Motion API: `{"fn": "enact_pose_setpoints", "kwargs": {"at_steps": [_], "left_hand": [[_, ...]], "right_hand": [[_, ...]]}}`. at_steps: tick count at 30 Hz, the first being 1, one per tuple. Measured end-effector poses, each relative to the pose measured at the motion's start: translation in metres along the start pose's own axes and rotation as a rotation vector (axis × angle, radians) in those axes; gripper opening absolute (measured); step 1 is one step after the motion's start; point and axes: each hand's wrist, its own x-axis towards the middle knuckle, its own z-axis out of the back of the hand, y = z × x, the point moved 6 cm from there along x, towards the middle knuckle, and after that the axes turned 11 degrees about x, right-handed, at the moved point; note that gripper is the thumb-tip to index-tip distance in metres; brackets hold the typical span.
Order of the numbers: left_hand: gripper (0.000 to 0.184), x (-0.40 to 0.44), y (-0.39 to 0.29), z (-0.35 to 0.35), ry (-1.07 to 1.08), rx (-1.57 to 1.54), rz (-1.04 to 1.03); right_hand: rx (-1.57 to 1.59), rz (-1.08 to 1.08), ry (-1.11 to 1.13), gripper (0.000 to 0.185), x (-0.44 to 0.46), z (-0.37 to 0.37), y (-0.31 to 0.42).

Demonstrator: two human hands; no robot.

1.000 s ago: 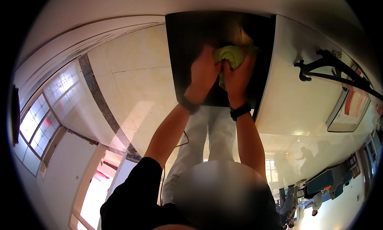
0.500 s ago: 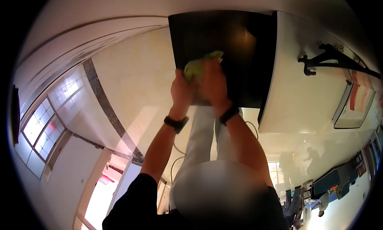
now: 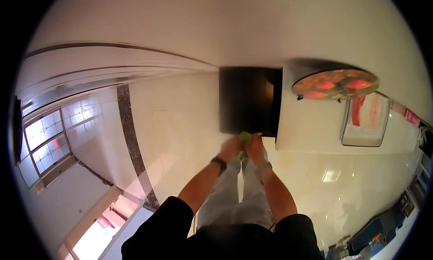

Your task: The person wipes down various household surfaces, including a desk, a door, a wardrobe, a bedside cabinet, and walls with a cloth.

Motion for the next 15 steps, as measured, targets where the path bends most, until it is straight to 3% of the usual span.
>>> {"fn": "enact_pose_setpoints", "kwargs": {"at_steps": [3, 4, 7, 10, 15], "left_hand": [[0.033, -0.053, -0.037, 0.085, -0.168, -0.227, -0.012], [0.031, -0.066, -0.045, 0.107, -0.091, -0.274, 0.052], [0.034, -0.116, -0.091, 0.200, -0.306, -0.415, -0.024], [0.044, -0.169, -0.130, 0.287, -0.598, -0.462, -0.246], [0.054, -0.246, -0.176, 0.399, -0.820, -0.463, -0.448]], "right_hand": [[0.122, 0.008, 0.010, 0.041, -0.022, 0.050, 0.072], [0.181, 0.026, 0.007, 0.039, -0.028, 0.069, 0.109], [0.203, 0.273, -0.061, 0.038, -0.042, 0.123, 0.207], [0.315, 0.380, -0.090, 0.042, -0.057, 0.175, 0.298], [0.384, 0.594, -0.128, 0.048, -0.071, 0.228, 0.412]]}}
